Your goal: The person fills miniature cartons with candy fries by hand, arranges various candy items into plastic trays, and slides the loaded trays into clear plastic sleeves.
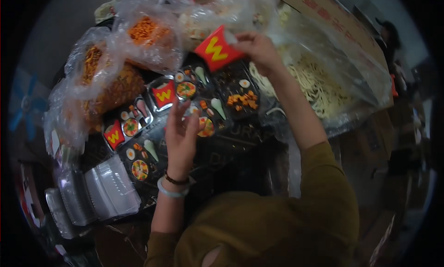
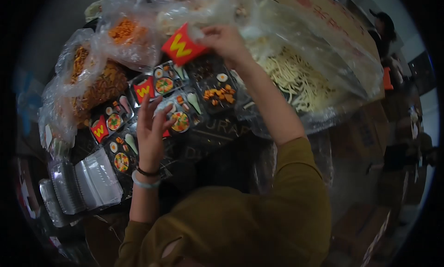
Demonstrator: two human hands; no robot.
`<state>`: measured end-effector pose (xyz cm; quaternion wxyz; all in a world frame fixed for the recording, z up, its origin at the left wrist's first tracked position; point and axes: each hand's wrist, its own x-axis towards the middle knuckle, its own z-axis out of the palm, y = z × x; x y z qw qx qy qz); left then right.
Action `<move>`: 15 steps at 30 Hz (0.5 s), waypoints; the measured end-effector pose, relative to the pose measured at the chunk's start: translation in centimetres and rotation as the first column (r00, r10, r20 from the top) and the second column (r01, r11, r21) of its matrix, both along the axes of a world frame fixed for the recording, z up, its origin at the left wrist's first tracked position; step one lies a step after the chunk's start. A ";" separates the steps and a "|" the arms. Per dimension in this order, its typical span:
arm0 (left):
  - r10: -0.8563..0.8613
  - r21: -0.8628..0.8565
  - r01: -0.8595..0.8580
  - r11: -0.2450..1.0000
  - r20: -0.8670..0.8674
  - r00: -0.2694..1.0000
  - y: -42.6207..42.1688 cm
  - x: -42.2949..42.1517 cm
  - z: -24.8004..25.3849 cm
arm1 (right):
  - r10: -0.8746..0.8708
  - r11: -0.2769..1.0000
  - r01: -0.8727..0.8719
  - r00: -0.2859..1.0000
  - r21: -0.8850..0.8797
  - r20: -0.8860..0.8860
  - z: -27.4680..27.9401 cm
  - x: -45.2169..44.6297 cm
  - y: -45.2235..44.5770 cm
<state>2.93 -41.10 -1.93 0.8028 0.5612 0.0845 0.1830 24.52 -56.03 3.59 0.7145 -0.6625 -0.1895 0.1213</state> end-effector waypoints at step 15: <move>-0.456 -0.292 0.373 0.881 -0.305 0.836 -9.2 3.8 -3.9 | 0.166 -0.040 0.410 0.902 -0.911 0.398 -7.9 3.6 -21.8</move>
